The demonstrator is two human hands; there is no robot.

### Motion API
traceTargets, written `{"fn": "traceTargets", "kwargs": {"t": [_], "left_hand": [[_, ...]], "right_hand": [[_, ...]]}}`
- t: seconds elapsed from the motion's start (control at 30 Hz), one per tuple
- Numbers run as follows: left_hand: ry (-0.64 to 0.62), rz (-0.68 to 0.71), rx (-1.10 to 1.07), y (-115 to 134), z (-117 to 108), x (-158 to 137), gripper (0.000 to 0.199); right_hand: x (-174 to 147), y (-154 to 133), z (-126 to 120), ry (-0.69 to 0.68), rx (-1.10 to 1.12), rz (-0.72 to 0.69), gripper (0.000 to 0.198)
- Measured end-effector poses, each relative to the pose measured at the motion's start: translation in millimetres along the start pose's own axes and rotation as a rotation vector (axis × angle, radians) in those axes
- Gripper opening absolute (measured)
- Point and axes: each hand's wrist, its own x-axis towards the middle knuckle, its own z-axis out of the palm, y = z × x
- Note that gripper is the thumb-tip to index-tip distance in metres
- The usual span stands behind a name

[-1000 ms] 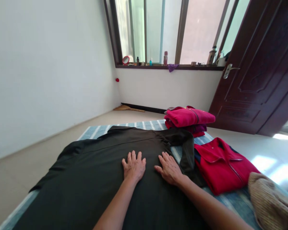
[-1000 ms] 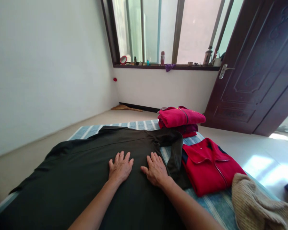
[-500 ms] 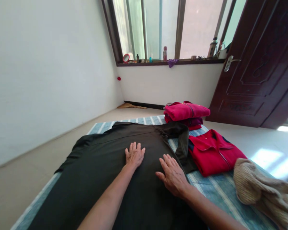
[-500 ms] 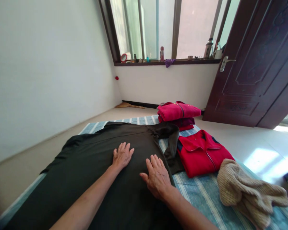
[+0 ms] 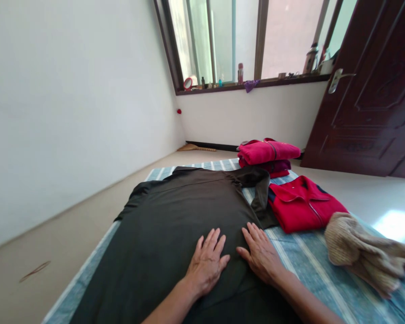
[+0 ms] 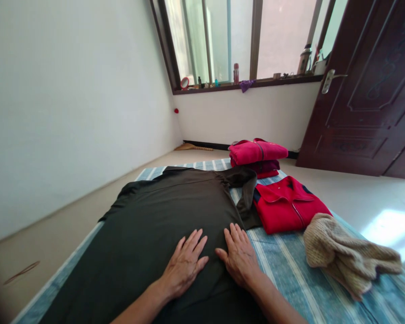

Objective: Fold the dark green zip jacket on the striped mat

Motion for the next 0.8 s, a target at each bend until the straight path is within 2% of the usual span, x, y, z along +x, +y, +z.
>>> {"fn": "traceTargets", "kwargs": {"t": [0.2,0.37,0.8], "left_hand": [[0.016,-0.020,-0.027,11.3,-9.5,-7.0,0.049],[-0.028,-0.052,-0.032,21.5,-8.1,-20.3,0.054],[0.048,-0.027,-0.071,12.9,9.7,-22.1,0.056]], "right_hand": [[0.0,1.4,1.8,-0.013,-0.021,-0.004,0.064],[0.3,0.7,1.5,-0.040,-0.038,-0.014,0.066],[-0.5,-2.8,-0.5,-0.086,-0.059,-0.011,0.069]]}}
